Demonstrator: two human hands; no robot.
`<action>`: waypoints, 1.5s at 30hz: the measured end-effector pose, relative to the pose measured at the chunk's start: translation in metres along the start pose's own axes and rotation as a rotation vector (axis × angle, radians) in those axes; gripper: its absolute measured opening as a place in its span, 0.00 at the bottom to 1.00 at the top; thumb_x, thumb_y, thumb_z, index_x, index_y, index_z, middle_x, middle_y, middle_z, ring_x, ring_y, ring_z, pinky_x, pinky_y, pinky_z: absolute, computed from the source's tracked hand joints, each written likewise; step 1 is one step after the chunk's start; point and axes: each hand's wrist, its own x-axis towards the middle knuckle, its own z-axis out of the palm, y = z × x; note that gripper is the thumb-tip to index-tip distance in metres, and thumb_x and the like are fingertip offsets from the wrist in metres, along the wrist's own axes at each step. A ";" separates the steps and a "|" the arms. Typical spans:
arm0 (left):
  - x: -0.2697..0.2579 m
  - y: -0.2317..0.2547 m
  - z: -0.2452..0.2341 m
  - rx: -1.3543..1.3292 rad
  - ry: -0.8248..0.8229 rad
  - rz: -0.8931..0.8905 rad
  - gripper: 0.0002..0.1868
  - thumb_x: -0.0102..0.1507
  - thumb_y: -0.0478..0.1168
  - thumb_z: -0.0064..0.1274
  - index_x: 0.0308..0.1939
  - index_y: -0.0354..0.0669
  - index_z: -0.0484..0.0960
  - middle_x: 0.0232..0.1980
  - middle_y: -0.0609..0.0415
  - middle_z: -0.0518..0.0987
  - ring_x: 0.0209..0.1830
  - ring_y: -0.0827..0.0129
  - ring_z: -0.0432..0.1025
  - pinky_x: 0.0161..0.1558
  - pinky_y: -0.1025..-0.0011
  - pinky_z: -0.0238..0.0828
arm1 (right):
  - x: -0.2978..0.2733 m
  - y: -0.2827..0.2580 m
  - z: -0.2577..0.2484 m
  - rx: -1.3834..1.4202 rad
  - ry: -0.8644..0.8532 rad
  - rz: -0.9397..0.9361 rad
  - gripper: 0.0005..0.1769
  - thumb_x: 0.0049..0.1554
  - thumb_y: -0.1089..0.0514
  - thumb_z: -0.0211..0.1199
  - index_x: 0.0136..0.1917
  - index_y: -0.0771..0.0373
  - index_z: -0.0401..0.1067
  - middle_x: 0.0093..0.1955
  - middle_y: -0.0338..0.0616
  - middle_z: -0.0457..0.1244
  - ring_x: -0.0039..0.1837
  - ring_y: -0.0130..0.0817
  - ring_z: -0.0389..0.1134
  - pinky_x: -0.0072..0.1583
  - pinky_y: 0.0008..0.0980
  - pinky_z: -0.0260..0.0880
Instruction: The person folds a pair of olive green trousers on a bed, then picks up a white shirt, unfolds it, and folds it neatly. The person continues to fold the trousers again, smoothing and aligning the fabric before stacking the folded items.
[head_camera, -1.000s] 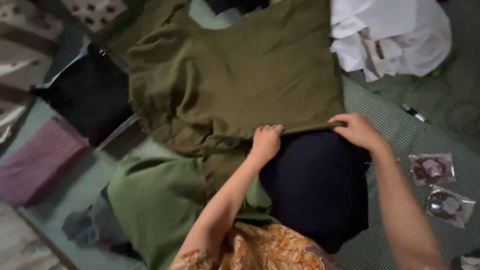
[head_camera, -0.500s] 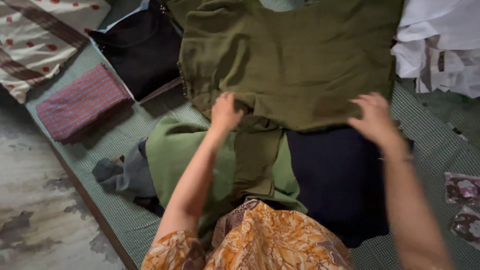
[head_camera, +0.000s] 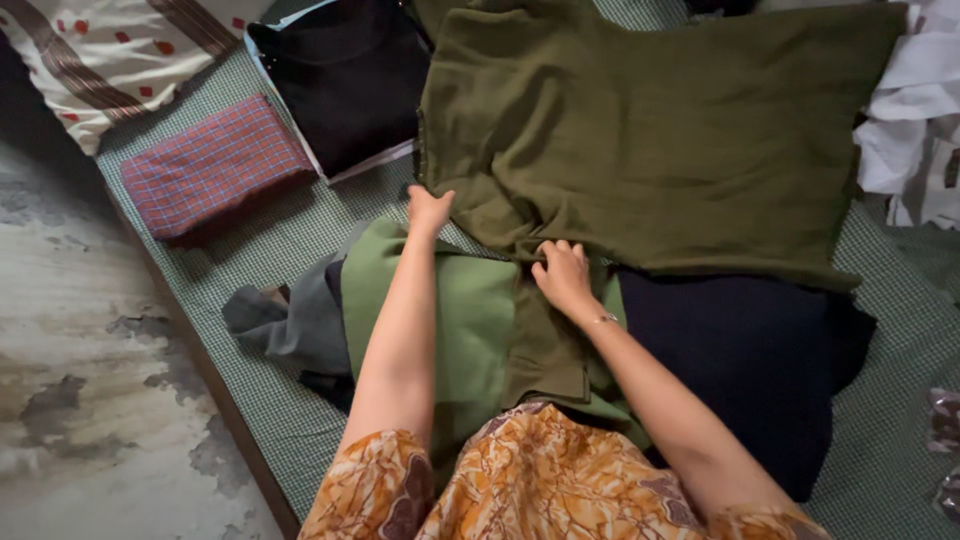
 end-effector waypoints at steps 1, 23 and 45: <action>0.009 -0.007 0.006 -0.024 -0.039 -0.005 0.34 0.55 0.53 0.67 0.54 0.30 0.76 0.57 0.32 0.78 0.59 0.41 0.72 0.60 0.55 0.69 | -0.002 0.003 -0.004 0.118 0.004 -0.079 0.13 0.56 0.54 0.65 0.53 0.58 0.71 0.53 0.49 0.66 0.60 0.52 0.64 0.61 0.48 0.67; 0.037 -0.022 0.003 -0.093 0.227 -0.274 0.31 0.54 0.57 0.62 0.42 0.27 0.83 0.49 0.30 0.81 0.53 0.38 0.75 0.58 0.51 0.71 | -0.020 -0.011 -0.061 -0.104 -0.219 0.246 0.27 0.54 0.38 0.67 0.57 0.60 0.75 0.59 0.56 0.66 0.62 0.55 0.67 0.60 0.49 0.69; 0.022 0.036 -0.114 0.055 -0.152 0.089 0.20 0.50 0.43 0.62 0.47 0.47 0.83 0.48 0.45 0.84 0.52 0.49 0.78 0.52 0.53 0.74 | 0.318 -0.129 0.009 -0.071 -0.271 -0.287 0.45 0.51 0.64 0.60 0.79 0.45 0.51 0.52 0.56 0.67 0.54 0.58 0.69 0.54 0.53 0.69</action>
